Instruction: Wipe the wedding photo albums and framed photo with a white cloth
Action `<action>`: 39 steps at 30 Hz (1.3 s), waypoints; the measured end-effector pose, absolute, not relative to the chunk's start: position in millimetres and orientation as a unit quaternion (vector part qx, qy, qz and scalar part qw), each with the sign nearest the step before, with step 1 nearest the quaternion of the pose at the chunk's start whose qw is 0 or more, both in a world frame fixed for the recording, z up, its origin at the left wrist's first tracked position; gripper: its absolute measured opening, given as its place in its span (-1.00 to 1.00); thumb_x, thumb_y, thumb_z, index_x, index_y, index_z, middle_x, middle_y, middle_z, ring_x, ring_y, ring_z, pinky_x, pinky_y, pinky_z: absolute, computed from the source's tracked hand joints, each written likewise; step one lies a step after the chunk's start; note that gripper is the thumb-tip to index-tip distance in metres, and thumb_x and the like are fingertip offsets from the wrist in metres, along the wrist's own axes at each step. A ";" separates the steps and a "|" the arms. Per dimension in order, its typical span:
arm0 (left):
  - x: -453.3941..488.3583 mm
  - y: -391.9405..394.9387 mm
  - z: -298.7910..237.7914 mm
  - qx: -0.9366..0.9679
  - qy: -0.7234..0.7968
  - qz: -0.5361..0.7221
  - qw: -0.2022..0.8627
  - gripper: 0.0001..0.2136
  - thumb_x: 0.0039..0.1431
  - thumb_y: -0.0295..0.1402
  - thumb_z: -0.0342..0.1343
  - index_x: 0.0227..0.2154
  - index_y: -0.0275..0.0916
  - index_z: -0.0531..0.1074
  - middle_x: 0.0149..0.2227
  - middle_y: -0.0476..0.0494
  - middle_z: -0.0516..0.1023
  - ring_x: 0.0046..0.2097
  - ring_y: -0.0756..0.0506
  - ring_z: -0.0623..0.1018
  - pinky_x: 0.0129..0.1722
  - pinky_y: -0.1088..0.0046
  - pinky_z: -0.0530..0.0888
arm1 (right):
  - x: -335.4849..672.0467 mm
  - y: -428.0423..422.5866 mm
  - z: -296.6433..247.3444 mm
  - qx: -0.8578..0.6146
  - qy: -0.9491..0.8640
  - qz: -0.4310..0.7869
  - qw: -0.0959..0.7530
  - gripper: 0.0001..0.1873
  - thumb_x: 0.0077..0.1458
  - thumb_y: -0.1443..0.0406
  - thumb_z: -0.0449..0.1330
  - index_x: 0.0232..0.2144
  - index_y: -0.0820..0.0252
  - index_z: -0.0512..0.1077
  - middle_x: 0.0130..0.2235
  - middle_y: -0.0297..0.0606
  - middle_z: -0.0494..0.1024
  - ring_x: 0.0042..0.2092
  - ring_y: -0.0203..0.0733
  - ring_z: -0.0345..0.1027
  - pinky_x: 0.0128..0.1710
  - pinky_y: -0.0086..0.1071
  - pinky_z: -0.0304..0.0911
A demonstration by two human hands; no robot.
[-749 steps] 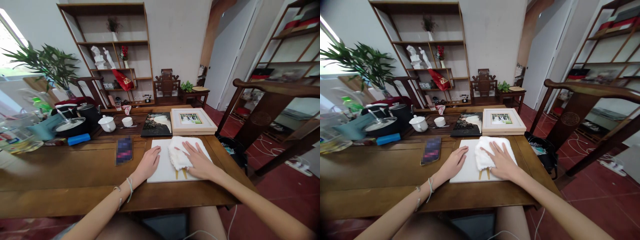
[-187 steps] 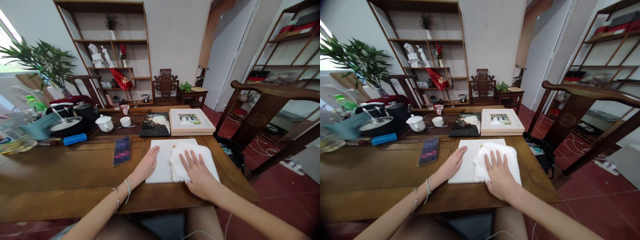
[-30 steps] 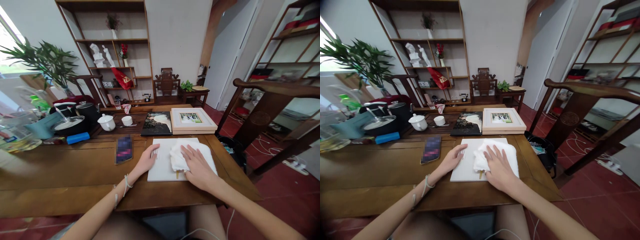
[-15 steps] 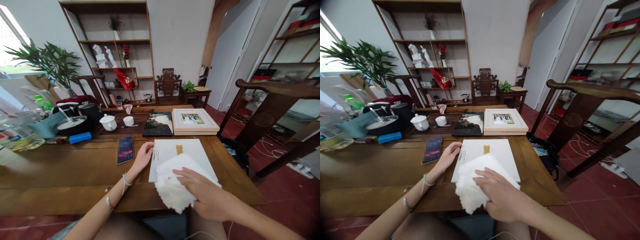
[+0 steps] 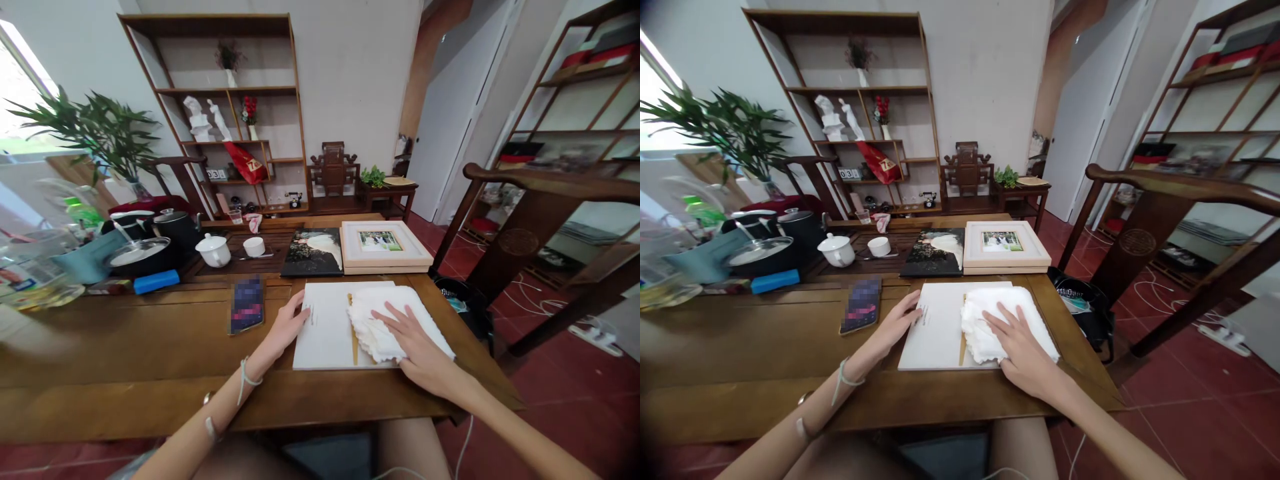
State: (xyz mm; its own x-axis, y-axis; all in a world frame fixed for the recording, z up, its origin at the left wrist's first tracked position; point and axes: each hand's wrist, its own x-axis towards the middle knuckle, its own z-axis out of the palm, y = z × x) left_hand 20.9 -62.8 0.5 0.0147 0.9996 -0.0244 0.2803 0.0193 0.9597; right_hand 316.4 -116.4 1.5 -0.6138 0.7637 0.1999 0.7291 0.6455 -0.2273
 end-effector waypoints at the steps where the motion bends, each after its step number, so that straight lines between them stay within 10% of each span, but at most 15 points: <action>1: 24.0 -64.8 3.7 0.536 0.564 0.435 0.453 -0.51 0.06 -0.42 0.10 0.12 -0.25 0.32 0.17 -0.24 0.41 0.21 -0.23 0.36 0.19 0.28 0.25 | 316.1 -117.3 0.0 -0.412 -0.897 0.060 0.144 -0.07 -0.25 0.52 -0.09 0.28 0.26 0.08 0.33 -0.20 0.08 0.38 -0.03 -0.45 0.29 0.22 -0.44; 17: 30.6 -81.5 46.1 0.309 0.397 0.592 0.629 -0.45 0.06 -0.49 0.21 0.14 -0.30 0.25 0.16 -0.37 0.40 -0.07 -0.15 0.58 -0.16 0.35 0.55 | 299.6 -140.1 -0.4 -0.413 -0.883 -0.103 0.196 -0.06 -0.13 0.40 0.12 0.31 0.44 -0.08 0.32 0.07 0.06 0.36 0.25 -0.39 0.23 0.30 -0.18; 26: 41.6 -105.5 70.0 0.347 0.334 0.676 0.558 -0.49 0.16 -0.29 0.17 0.17 -0.13 0.23 0.22 -0.27 0.33 0.07 -0.22 0.50 -0.05 0.21 0.52 | 303.3 -131.6 -10.3 -0.303 -0.849 -0.171 0.397 -0.30 0.05 0.50 0.04 0.26 0.42 0.05 0.13 0.21 0.36 0.22 0.20 0.13 -0.04 0.10 0.37; 34: 88.3 -126.7 31.0 0.283 0.313 0.647 0.635 -0.50 0.04 -0.38 0.26 0.09 -0.21 0.34 0.21 -0.28 0.33 0.26 -0.29 0.29 0.19 0.19 0.34 | 313.5 -126.8 -1.1 -0.277 -0.752 -0.284 0.527 -0.88 0.04 0.39 0.26 -0.30 0.24 0.46 -0.34 -0.10 0.58 -0.20 0.04 0.52 -0.31 -0.21 0.49; 39: 118.7 -141.7 5.5 0.160 0.371 0.593 0.696 -0.55 0.03 -0.48 0.27 0.01 -0.24 0.37 0.24 -0.33 0.28 0.29 -0.21 0.24 0.26 0.22 0.25 | 309.5 -140.3 6.9 -0.442 -0.662 -0.257 0.548 -0.82 -0.06 0.27 0.39 -0.54 0.18 0.45 -0.60 -0.28 0.49 -0.53 -0.13 0.44 -0.46 -0.31 0.43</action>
State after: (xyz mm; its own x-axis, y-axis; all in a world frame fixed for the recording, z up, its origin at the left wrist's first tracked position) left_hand 118.7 -141.7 5.5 0.0204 0.9448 -0.3271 -0.7079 0.2447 0.6626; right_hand 309.5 -140.3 6.9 -0.0093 0.3025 0.9531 0.8669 0.4776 -0.1431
